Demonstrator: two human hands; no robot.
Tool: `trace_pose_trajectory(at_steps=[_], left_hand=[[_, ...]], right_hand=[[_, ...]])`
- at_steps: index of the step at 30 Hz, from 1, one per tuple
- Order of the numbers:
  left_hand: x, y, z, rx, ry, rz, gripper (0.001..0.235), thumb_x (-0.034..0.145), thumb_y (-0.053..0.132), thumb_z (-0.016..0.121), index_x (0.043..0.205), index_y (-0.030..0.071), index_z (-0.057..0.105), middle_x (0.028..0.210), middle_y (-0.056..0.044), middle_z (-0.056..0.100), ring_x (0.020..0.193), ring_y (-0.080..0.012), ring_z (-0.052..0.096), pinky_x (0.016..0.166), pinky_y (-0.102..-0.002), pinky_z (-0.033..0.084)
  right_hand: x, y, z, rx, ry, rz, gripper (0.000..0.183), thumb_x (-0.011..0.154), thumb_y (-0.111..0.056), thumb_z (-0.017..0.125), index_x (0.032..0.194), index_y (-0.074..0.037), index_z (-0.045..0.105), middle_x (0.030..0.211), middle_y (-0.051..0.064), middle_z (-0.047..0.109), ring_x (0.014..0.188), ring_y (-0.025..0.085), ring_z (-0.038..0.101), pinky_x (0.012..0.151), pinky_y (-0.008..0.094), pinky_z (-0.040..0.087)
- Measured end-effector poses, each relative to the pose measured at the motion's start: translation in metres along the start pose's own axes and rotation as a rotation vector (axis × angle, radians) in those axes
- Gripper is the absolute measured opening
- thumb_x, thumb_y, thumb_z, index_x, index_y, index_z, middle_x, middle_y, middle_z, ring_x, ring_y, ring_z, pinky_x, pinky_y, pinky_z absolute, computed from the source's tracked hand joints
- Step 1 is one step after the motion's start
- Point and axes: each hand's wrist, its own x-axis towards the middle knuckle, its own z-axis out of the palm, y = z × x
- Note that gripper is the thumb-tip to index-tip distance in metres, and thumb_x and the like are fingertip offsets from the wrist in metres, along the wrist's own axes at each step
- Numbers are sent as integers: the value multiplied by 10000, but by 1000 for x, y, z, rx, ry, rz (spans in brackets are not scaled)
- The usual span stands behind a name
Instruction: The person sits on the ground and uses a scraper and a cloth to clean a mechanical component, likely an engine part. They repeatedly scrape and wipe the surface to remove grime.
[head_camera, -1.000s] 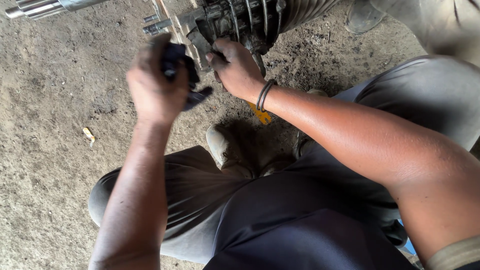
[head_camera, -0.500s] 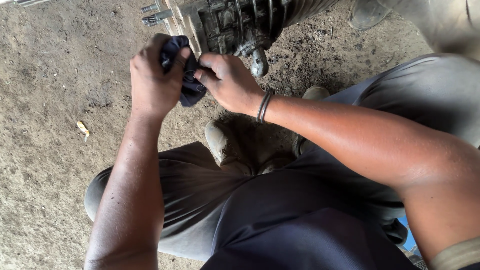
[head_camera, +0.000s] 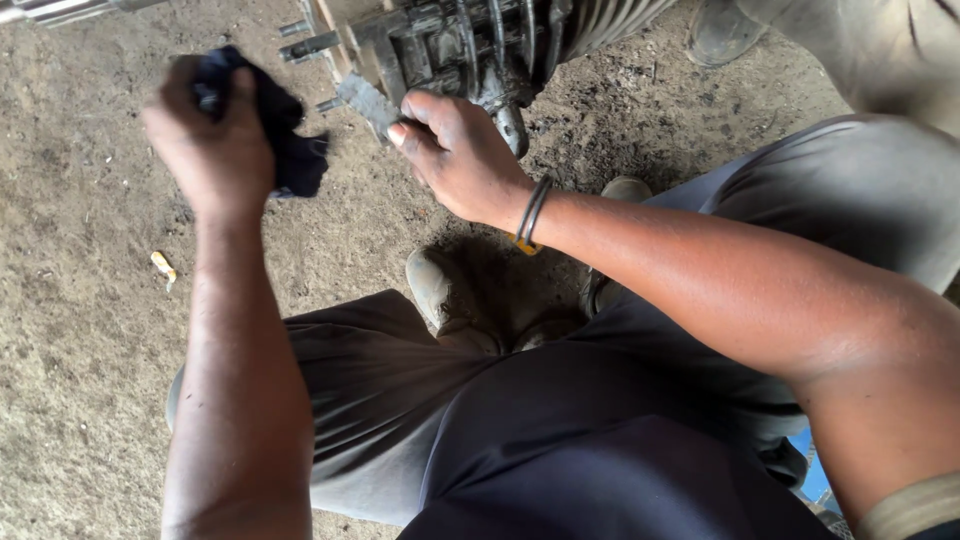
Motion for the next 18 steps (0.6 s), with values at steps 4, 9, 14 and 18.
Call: trace_pose_trajectory(at_steps=[4,9,14,18], left_hand=[[2,8,-8,-243,-86,-12,217,1042,-104,603,1203,-8,712,1079,-132,780,986,-221,809,916,-382,712],[6,60,-10,-486,-369,-253,82,1154,69,739,1095,13,727,943,-108,741,827,-169,749,751,-339,661],[6,89,-1,-406,-431,-172,82,1052,76,742,1053,-2,717,893,-91,752,765,-131,748,661,-282,629],[-1,82,7,-469,-348,-370,93,1065,66,687,994,27,732,834,-60,742,687,-116,730,593,-257,619]], right_hand=[[0,4,1,-29,12,46,203,1087,-168,583,915,-62,585,664,8,590,536,76,607,441,252,478],[0,5,1,-104,-9,21,148,1060,-170,602,982,-60,663,694,7,646,494,78,557,424,255,438],[-5,-3,2,-188,-31,-1,147,1040,-162,633,1004,-36,701,635,25,643,441,78,476,395,290,345],[-1,-8,2,-234,-24,-59,167,1039,-171,656,963,-30,703,613,32,621,431,82,439,390,295,327]])
